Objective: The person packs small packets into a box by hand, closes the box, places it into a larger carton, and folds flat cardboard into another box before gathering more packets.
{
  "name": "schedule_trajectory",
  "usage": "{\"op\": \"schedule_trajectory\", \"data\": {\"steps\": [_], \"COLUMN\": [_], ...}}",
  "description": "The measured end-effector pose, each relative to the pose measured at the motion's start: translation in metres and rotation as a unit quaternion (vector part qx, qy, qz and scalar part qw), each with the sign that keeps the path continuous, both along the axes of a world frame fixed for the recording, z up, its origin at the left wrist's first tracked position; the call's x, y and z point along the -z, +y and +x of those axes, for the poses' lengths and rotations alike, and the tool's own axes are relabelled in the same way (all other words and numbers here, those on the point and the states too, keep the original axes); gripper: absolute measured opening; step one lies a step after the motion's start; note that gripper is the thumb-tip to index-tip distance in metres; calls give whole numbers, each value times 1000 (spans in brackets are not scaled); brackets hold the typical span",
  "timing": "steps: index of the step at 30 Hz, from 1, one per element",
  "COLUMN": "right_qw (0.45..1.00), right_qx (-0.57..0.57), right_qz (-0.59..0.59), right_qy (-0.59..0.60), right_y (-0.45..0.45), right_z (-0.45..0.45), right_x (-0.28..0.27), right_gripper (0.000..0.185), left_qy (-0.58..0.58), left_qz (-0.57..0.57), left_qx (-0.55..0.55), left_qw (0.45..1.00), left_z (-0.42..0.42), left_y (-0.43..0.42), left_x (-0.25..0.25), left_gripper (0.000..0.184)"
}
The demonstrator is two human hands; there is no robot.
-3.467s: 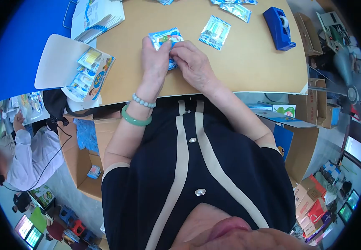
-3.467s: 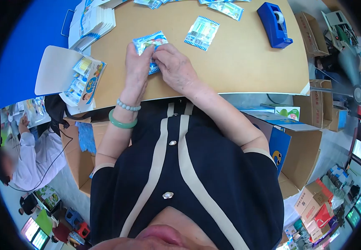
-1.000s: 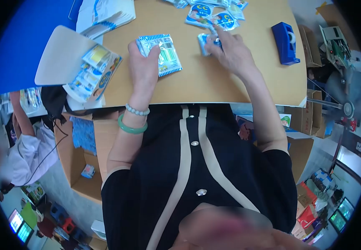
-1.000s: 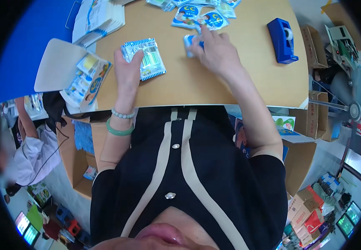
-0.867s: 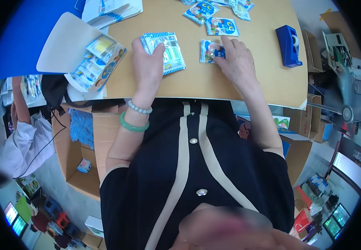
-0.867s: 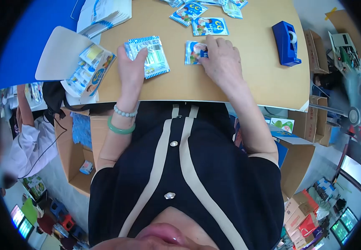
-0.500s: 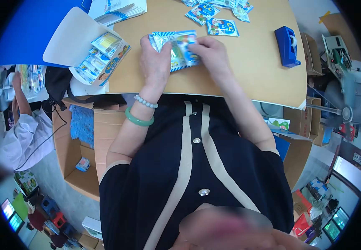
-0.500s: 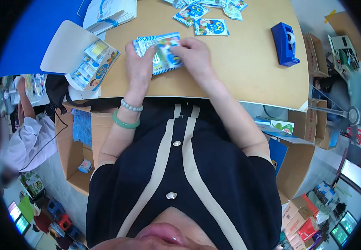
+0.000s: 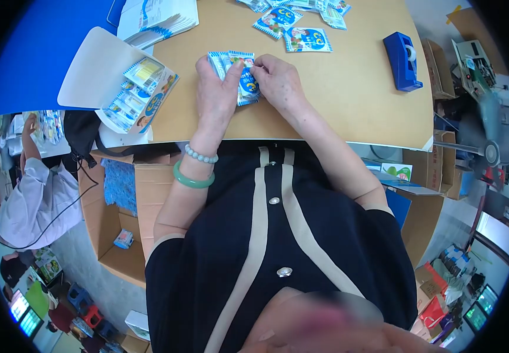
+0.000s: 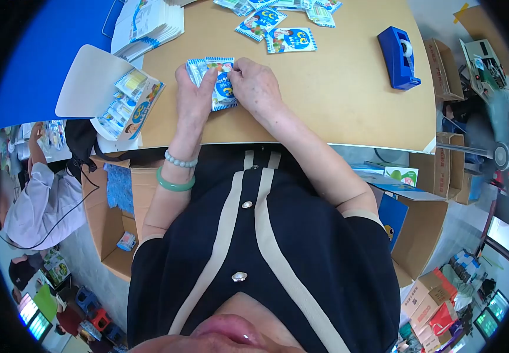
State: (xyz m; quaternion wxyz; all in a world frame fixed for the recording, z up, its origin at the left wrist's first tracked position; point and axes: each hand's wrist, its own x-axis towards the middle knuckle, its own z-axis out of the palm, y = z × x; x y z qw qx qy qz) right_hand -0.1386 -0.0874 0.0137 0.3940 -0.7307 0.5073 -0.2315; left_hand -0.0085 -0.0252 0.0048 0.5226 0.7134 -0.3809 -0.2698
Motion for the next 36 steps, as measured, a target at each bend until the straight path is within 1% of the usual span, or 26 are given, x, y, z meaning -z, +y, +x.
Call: {"op": "schedule_trajectory", "data": {"steps": [3,4,5,7,8,9,11,12,15,16,19,20,21,22,24,25,28,29,30,32,33,34,35,36], "right_qw": [997,997,992,976,963,944,863,864,877,877,878,880,921,952,959,959,980,980,990,997,997,989,966,930], "right_qx": [-14,-13,-41,-97,-58,-21,-11,-9,-82,-86,-51,-53,-27,0,-3,2,-30,-36,-40,-40,-38,-32,-25,-20], "right_qz": [-79,-79,-116,-187,-257,-325,-482,-479,-433,-433,-347,-346,-308,-265,-274,-275,-192,-192,-133,-13,-14,90,192,293], "right_qy": [3,5,19,49,50,51,152,153,191,189,325,322,238,152,67,66,46,44,7,-64,-62,-116,-170,-221], "right_y": [2,3,3,1,-10,-27,-77,-83,-94,-92,-63,-53,-43,-31,-5,2,11,8,1,-10,-12,-15,-17,-17], "right_z": [0,-3,-8,-20,-29,-41,-67,-80,-102,-99,-84,-76,-65,-53,-22,-15,3,5,3,-6,-10,-14,-17,-19], "right_x": [4,1,-4,-13,-10,-5,-1,1,0,0,0,-2,-5,-7,-10,-12,-13,-9,-2,8,4,-7,-18,-25], "right_gripper": [20,20,20,19,20,21,24,24,18,18,12,12,12,13,18,18,18,18,22,36,36,42,49,56], "left_qy": [-12,-17,-15,39,65,66,109,130,131,132,122,118,115,82,15,13,19,18,20,25,27,31,34,37], "left_qz": [11,16,15,11,8,8,15,20,6,0,-9,-17,-15,-4,17,16,-20,-20,-17,-11,-11,-16,-21,-24], "left_qx": [13,17,19,17,13,11,9,10,0,-12,-41,-52,-54,-61,-67,-63,-63,-69,-61,-39,-37,-31,-26,-22], "left_qw": [1000,1000,1000,999,998,998,994,991,991,991,992,992,992,995,998,998,998,997,998,999,999,999,999,999], "left_z": [4,4,4,4,4,4,5,5,3,3,-1,-4,-7,-11,-19,-20,-17,-15,-14,-15,-15,-15,-14,-14], "left_y": [-1,-2,-2,-1,-2,-3,-2,0,-3,-1,0,0,0,0,0,-1,-4,-4,-3,-3,-3,-4,-4,-4], "left_x": [5,7,8,6,5,4,0,-1,-2,-1,-1,-3,-5,-9,-14,-13,-5,-3,-5,-6,-5,-4,-3,-2], "left_gripper": [64,63,63,63,63,63,64,64,63,63,61,60,60,60,60,60,60,60,59,58,58,57,57,56]}}
